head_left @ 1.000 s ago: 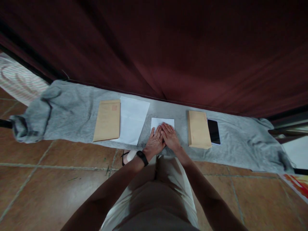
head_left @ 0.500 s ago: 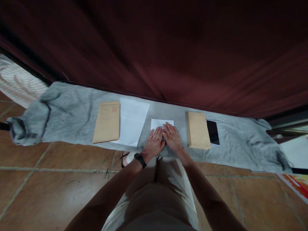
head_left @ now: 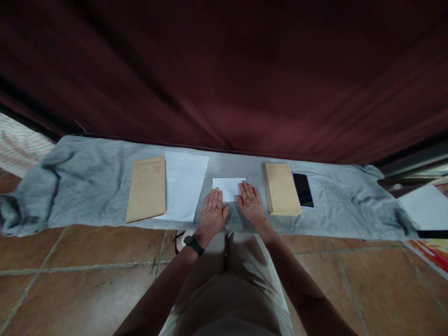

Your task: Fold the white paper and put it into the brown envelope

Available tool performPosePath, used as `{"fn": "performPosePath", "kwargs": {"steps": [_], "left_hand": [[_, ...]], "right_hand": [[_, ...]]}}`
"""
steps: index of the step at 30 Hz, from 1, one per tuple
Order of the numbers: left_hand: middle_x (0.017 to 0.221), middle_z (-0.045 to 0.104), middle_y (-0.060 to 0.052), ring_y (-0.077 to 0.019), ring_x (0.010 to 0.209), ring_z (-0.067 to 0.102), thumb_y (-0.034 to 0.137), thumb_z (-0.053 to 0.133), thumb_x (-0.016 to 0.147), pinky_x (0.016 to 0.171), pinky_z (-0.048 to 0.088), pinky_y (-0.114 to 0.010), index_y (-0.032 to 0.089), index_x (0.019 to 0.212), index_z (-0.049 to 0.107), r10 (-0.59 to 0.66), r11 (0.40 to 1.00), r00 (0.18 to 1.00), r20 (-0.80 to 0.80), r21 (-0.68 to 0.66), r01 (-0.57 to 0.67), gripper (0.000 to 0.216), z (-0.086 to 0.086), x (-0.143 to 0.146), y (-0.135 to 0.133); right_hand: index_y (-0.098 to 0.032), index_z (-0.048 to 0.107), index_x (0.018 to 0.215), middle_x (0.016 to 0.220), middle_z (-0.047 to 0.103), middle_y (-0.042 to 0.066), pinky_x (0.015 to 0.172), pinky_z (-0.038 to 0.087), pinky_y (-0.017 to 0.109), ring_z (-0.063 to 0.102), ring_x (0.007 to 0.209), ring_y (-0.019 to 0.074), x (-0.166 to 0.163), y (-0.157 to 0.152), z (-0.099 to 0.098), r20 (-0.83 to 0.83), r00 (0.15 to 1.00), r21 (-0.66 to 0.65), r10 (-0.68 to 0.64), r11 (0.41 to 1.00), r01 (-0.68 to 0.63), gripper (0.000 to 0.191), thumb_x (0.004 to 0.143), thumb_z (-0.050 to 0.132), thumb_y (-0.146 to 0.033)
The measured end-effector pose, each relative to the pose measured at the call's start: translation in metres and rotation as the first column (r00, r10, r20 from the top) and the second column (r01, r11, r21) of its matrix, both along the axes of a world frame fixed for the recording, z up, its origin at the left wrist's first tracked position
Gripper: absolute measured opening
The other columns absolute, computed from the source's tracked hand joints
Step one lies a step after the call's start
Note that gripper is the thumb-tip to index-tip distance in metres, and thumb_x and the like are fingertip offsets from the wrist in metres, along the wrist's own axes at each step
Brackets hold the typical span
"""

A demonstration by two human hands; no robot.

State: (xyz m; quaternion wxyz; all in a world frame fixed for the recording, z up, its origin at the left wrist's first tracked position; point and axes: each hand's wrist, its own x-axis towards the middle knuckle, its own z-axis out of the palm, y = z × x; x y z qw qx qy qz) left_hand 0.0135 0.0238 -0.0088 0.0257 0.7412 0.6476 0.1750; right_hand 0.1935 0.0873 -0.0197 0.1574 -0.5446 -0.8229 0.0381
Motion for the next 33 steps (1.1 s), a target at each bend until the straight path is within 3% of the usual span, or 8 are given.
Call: {"fn": "performPosePath", "kwargs": {"steps": [4, 10, 17, 21, 27, 33], "left_hand": [[0.163, 0.032, -0.021, -0.0288, 0.154, 0.025, 0.034, 0.034, 0.102, 0.126, 0.024, -0.051, 0.003, 0.155, 0.032, 0.034, 0.999, 0.999, 0.001, 0.003, -0.034, 0.061, 0.005, 0.005, 0.013], [0.162, 0.037, -0.015, -0.025, 0.154, 0.025, 0.032, 0.028, 0.104, 0.127, 0.021, -0.047, 0.006, 0.154, 0.037, -0.057, 0.995, 0.998, -0.024, -0.087, 0.055, 0.057, 0.011, 0.023, 0.05], [0.162, 0.034, -0.018, -0.0283, 0.154, 0.025, 0.039, 0.029, 0.104, 0.125, 0.025, -0.051, 0.004, 0.155, 0.035, 0.037, 0.999, 0.999, -0.023, -0.026, -0.038, 0.061, 0.0, -0.004, 0.048], [0.161, 0.036, -0.017, -0.0283, 0.153, 0.027, 0.037, 0.031, 0.104, 0.124, 0.028, -0.053, 0.009, 0.156, 0.035, 0.044, 0.998, 0.998, 0.042, 0.043, -0.046, 0.059, -0.003, -0.011, 0.036], [0.159, 0.039, -0.018, -0.03, 0.152, 0.031, 0.034, 0.033, 0.103, 0.122, 0.029, -0.057, 0.009, 0.154, 0.037, 0.031, 0.997, 0.997, 0.073, 0.068, -0.036, 0.058, -0.002, -0.009, 0.033], [0.158, 0.043, -0.018, -0.0297, 0.151, 0.034, 0.029, 0.032, 0.102, 0.122, 0.031, -0.055, 0.009, 0.15, 0.044, 0.008, 0.999, 0.998, 0.059, 0.053, -0.012, 0.053, 0.002, -0.014, 0.033]], "right_hand": [[-0.012, 0.035, 0.157, 0.162, 0.036, 0.012, 0.124, 0.022, 0.048, 0.035, 0.15, 0.0268, 0.0, -0.001, -0.002, -0.016, 1.0, 0.026, -0.013, 1.0, 0.014, 0.056, 0.107, 0.037, -0.038], [-0.012, 0.037, 0.156, 0.161, 0.038, 0.013, 0.124, 0.023, 0.047, 0.035, 0.15, 0.0252, -0.001, -0.001, -0.002, -0.023, 1.0, 0.041, -0.009, 0.999, 0.01, 0.055, 0.106, 0.037, -0.033], [-0.013, 0.041, 0.155, 0.16, 0.041, 0.013, 0.124, 0.023, 0.046, 0.037, 0.148, 0.025, -0.001, 0.001, 0.0, -0.038, 0.999, 0.012, -0.021, 1.0, 0.022, 0.054, 0.106, 0.039, -0.036], [-0.014, 0.046, 0.151, 0.158, 0.045, 0.011, 0.123, 0.025, 0.044, 0.039, 0.147, 0.0248, -0.003, 0.02, 0.009, -0.06, 0.997, -0.068, -0.047, 0.997, 0.043, 0.05, 0.104, 0.04, -0.031], [-0.02, 0.056, 0.141, 0.145, 0.056, 0.013, 0.115, 0.034, 0.042, 0.052, 0.132, 0.0244, -0.01, 0.063, 0.042, 0.041, 0.996, -0.243, -0.077, 0.966, 0.085, 0.043, 0.1, 0.047, -0.024], [-0.017, 0.072, 0.115, 0.129, 0.067, 0.013, 0.109, 0.041, 0.041, 0.058, 0.125, 0.0273, -0.012, 0.093, 0.063, -0.082, 0.984, -0.437, -0.157, 0.893, 0.107, 0.029, 0.088, 0.062, -0.019]]}}
